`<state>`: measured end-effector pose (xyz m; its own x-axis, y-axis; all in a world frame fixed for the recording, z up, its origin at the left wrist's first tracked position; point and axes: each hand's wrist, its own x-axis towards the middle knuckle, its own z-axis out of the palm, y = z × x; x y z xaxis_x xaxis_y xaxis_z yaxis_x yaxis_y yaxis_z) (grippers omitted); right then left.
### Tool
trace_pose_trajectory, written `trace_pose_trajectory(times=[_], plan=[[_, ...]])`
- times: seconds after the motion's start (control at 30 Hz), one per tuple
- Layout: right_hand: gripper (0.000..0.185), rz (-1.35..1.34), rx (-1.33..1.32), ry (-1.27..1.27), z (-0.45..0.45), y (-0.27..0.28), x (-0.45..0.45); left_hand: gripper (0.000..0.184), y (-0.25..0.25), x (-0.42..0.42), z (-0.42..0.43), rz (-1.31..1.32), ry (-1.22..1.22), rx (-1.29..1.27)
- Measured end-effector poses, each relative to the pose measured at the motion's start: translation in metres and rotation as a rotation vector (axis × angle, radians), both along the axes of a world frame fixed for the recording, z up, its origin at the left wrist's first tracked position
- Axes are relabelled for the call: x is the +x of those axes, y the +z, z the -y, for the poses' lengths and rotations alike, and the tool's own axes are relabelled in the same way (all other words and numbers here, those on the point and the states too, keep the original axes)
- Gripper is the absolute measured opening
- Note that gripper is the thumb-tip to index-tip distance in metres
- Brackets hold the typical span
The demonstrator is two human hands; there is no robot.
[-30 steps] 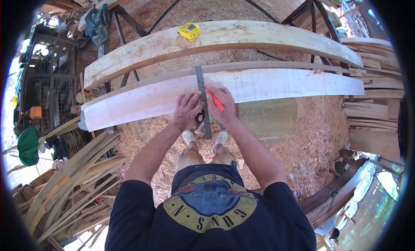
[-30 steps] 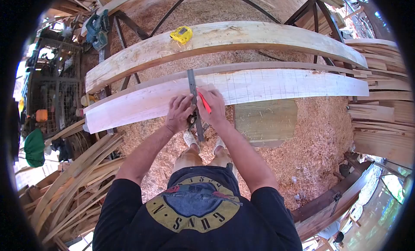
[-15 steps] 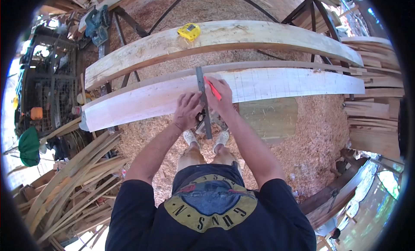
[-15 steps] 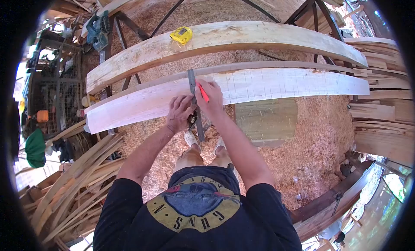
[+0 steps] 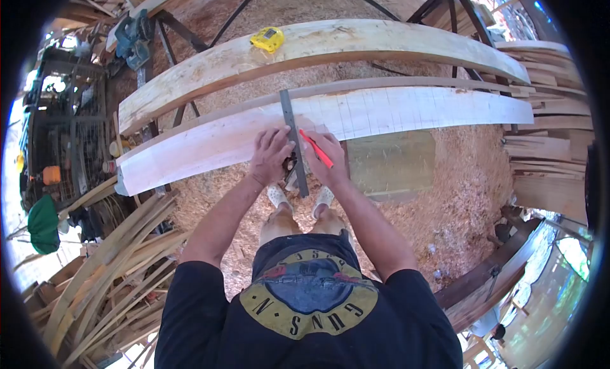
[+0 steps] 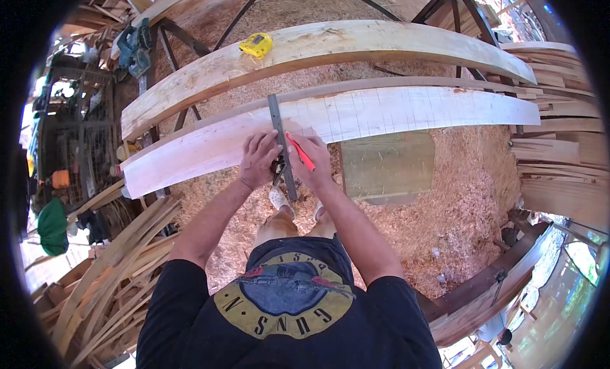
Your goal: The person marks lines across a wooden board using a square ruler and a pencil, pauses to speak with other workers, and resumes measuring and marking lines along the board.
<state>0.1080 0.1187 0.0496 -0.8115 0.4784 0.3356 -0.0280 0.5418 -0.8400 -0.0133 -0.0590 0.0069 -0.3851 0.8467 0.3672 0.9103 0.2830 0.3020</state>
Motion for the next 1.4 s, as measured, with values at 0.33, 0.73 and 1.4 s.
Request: trace_pose_trajectory(times=[0.33,0.73,1.4], plan=[[0.028,-0.030,0.066,0.039,-0.002,-0.004,-0.003,0.054,-0.002,0.000,-0.001,-0.004,0.009,-0.005],[0.026,-0.038,0.116,0.032,-0.002,-0.003,-0.012,0.054,-0.001,0.000,0.000,-0.002,-0.001,0.002],[0.025,0.026,0.055,0.075,0.001,0.000,0.014,0.051,0.002,0.000,-0.001,0.010,0.001,0.005]])
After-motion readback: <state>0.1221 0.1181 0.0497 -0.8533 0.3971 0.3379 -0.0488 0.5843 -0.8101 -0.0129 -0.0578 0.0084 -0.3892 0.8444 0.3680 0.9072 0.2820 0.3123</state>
